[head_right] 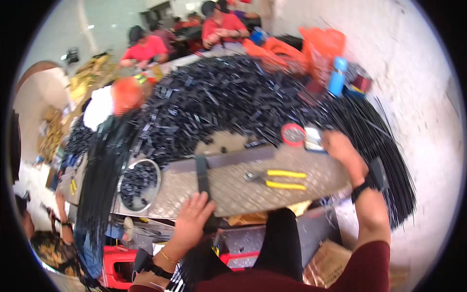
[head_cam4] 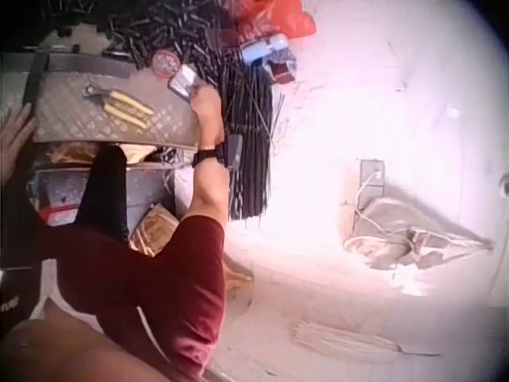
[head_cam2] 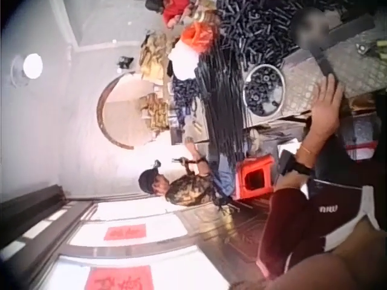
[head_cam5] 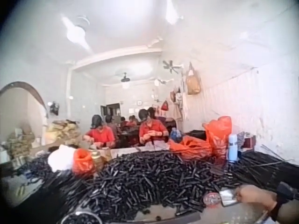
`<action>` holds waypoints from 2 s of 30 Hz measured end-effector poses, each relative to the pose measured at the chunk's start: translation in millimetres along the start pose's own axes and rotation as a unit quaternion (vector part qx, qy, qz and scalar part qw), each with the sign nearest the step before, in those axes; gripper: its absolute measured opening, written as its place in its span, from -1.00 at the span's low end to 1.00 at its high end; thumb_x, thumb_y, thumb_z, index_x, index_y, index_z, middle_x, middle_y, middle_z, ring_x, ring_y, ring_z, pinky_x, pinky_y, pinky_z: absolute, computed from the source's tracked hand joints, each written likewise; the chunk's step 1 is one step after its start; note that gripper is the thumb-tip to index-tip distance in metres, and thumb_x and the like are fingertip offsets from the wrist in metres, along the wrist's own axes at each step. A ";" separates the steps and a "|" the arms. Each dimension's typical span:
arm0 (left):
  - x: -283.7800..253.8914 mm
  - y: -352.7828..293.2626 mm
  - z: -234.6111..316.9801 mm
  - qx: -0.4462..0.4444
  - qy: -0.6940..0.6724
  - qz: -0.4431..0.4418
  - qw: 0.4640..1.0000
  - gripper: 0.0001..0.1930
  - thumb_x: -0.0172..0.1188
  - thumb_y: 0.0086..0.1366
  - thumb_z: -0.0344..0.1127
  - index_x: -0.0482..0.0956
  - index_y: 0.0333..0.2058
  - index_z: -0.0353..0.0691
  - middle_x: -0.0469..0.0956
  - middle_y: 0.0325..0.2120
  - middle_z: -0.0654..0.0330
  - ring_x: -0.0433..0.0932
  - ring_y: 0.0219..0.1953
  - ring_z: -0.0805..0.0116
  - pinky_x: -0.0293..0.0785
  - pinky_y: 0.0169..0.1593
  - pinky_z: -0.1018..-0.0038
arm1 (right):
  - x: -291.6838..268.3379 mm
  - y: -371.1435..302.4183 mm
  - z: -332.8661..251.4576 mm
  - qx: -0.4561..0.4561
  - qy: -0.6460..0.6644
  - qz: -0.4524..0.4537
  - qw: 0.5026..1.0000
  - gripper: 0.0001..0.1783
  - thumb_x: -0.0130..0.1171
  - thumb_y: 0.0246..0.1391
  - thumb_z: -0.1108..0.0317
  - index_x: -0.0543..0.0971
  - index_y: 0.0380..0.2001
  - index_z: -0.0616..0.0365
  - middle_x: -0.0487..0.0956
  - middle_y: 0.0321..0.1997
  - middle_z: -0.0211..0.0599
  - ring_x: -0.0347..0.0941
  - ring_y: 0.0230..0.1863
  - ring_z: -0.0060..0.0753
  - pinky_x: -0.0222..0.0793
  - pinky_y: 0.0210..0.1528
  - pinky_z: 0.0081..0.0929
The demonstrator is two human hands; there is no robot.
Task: Assemble umbrella rib components by inserting rods into plastic joints and trimming with pliers.
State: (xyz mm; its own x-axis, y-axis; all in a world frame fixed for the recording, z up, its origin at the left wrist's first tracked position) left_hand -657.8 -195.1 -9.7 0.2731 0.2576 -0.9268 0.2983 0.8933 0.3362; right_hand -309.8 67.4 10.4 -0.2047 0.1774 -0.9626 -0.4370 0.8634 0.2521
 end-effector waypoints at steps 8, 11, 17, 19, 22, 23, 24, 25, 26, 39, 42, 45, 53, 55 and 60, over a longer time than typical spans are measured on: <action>-12.8 -16.4 0.6 -0.013 0.005 0.022 1.000 -0.35 0.22 0.01 0.05 0.38 0.07 -0.11 0.27 0.16 0.00 0.26 0.20 0.04 0.15 0.20 0.10 | -7.5 -1.1 -4.1 0.021 0.054 0.064 0.996 -0.94 0.08 -0.08 0.45 0.50 -0.50 0.20 0.50 -0.41 -0.05 0.44 -0.30 0.04 0.35 -0.23 -0.21; -9.0 -14.2 -3.4 -0.014 0.006 0.010 1.000 -0.39 0.22 -0.02 -0.24 0.36 0.09 -0.09 0.25 0.17 0.01 0.26 0.20 0.05 0.15 0.21 0.10 | -7.5 3.9 2.6 0.023 0.065 0.063 0.996 -0.94 0.06 -0.06 0.46 0.49 -0.49 0.21 0.50 -0.42 -0.03 0.44 -0.31 0.05 0.35 -0.24 -0.21; -7.4 -14.3 -4.1 -0.013 0.004 0.015 1.000 -0.36 0.16 -0.07 -0.40 0.34 0.11 -0.08 0.23 0.18 0.01 0.23 0.22 0.05 0.15 0.22 0.10 | -6.7 5.5 16.0 0.042 0.028 0.090 0.995 -0.85 0.11 -0.05 0.44 0.45 -0.35 0.19 0.50 -0.41 -0.02 0.45 -0.28 0.06 0.36 -0.23 -0.18; -8.1 -16.5 -2.7 -0.015 -0.002 0.017 1.000 -0.36 0.16 -0.07 -0.41 0.34 0.11 -0.08 0.23 0.18 0.02 0.23 0.22 0.05 0.14 0.22 0.09 | -9.1 4.7 5.4 0.050 0.039 0.074 0.995 -0.85 0.09 -0.02 0.42 0.45 -0.33 0.18 0.49 -0.40 -0.02 0.45 -0.25 0.06 0.36 -0.22 -0.19; -10.9 -15.7 1.9 0.005 -0.004 0.021 1.000 -0.36 0.15 -0.07 -0.43 0.34 0.10 -0.10 0.23 0.18 0.02 0.23 0.22 0.04 0.14 0.22 0.09 | 1.4 -3.9 -1.5 0.009 -0.019 -0.011 1.000 -0.88 0.08 -0.04 0.38 0.47 -0.41 0.18 0.48 -0.31 -0.04 0.44 -0.25 0.05 0.36 -0.22 -0.19; 7.2 -0.8 -3.4 0.021 0.017 -0.008 1.000 -0.40 0.20 -0.04 -0.33 0.36 0.07 -0.13 0.24 0.18 0.02 0.23 0.22 0.03 0.13 0.22 0.08 | 30.4 0.6 25.5 0.002 -0.046 -0.016 0.999 -0.89 0.05 -0.04 0.37 0.46 -0.45 0.18 0.48 -0.33 -0.03 0.44 -0.27 0.05 0.35 -0.22 -0.17; 3.6 -0.6 -4.8 0.001 -0.002 -0.006 1.000 -0.39 0.25 -0.05 -0.24 0.37 0.06 -0.14 0.25 0.17 0.00 0.24 0.21 0.01 0.12 0.22 0.07 | 28.4 5.0 15.9 -0.009 -0.060 -0.004 0.998 -0.87 -0.02 0.01 0.36 0.45 -0.46 0.20 0.47 -0.34 -0.01 0.43 -0.27 0.07 0.34 -0.22 -0.13; -4.4 -2.1 -1.3 -0.015 -0.023 -0.004 1.000 -0.37 0.29 -0.06 -0.14 0.38 0.05 -0.15 0.26 0.16 -0.01 0.25 0.20 0.00 0.12 0.22 0.07 | 24.7 10.9 12.0 0.009 -0.054 0.001 0.998 -0.82 -0.08 0.06 0.34 0.45 -0.43 0.21 0.47 -0.34 0.03 0.42 -0.26 0.09 0.34 -0.20 -0.10; -5.8 -7.6 -1.4 -0.024 -0.012 -0.004 1.000 -0.32 0.32 -0.10 -0.06 0.39 0.04 -0.15 0.26 0.16 -0.02 0.25 0.20 -0.01 0.12 0.22 0.07 | 17.6 16.8 0.8 -0.006 -0.046 0.039 0.998 -0.79 -0.10 0.09 0.32 0.45 -0.40 0.23 0.46 -0.33 0.04 0.42 -0.26 0.10 0.33 -0.20 -0.09; 0.1 -6.9 1.2 0.003 0.039 0.000 0.999 -0.25 0.37 -0.15 0.06 0.41 0.02 -0.18 0.26 0.14 -0.08 0.24 0.19 -0.07 0.12 0.22 0.08 | -12.3 8.2 5.4 -0.016 0.058 0.106 0.993 -0.88 0.06 0.02 0.43 0.48 -0.33 0.19 0.52 -0.26 0.01 0.45 -0.20 0.05 0.35 -0.16 -0.22; -2.3 -7.6 1.3 -0.014 -0.002 0.006 1.000 -0.27 0.32 -0.11 0.10 0.42 0.02 -0.18 0.27 0.14 -0.07 0.24 0.19 -0.05 0.12 0.22 0.08 | -23.9 5.3 -0.7 0.006 0.026 0.100 0.995 -0.90 0.06 0.01 0.41 0.48 -0.36 0.15 0.51 -0.32 -0.09 0.45 -0.24 0.02 0.36 -0.22 -0.21; -4.3 -16.5 5.9 0.000 0.003 0.006 1.000 -0.28 0.28 -0.07 0.14 0.43 0.02 -0.18 0.28 0.14 -0.06 0.24 0.20 -0.03 0.12 0.21 0.07 | -34.3 15.6 -38.6 0.010 0.018 0.075 0.997 -0.91 0.05 0.02 0.37 0.48 -0.38 0.11 0.49 -0.36 -0.16 0.45 -0.28 -0.01 0.36 -0.26 -0.20; -4.2 -19.0 -0.1 -0.012 -0.022 0.019 1.000 -0.35 0.27 -0.04 0.08 0.45 0.01 -0.14 0.31 0.13 -0.02 0.26 0.19 0.01 0.09 0.21 0.04 | -8.9 58.2 -243.1 -0.228 0.127 -0.003 0.965 -0.84 0.05 0.00 0.45 0.48 -0.29 0.13 0.48 -0.32 -0.17 0.46 -0.28 -0.05 0.39 -0.27 -0.27; -2.5 -18.2 -2.1 -0.013 -0.022 0.017 1.000 -0.37 0.27 -0.04 0.06 0.46 0.00 -0.13 0.31 0.13 -0.01 0.26 0.20 0.02 0.08 0.21 0.04 | 16.3 69.8 -268.4 -0.262 0.060 -0.019 0.963 -0.80 0.04 -0.02 0.47 0.50 -0.25 0.13 0.47 -0.33 -0.19 0.46 -0.29 -0.07 0.39 -0.28 -0.27; -1.1 -15.6 -3.9 -0.030 -0.050 0.000 0.998 -0.48 0.23 0.00 -0.14 0.47 0.00 -0.08 0.31 0.13 0.03 0.25 0.21 0.06 0.05 0.23 0.08 | 43.3 79.5 -300.8 -0.335 0.118 -0.039 0.934 -0.73 0.04 -0.02 0.45 0.53 -0.18 0.09 0.46 -0.34 -0.18 0.47 -0.31 -0.08 0.40 -0.29 -0.28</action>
State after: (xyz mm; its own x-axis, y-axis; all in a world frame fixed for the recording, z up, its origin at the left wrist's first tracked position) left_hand -666.3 -207.9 -14.6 0.3634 0.2220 -0.9048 0.2438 0.9147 0.3223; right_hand -616.9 1.7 18.6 -0.3018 -0.0500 -0.9521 -0.8926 0.3656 0.2637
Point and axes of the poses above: each hand's wrist, its own y-axis towards the middle knuckle, its own x-axis out of the palm, z = x × y, the point moved 10 cm from there along y, towards the middle knuckle
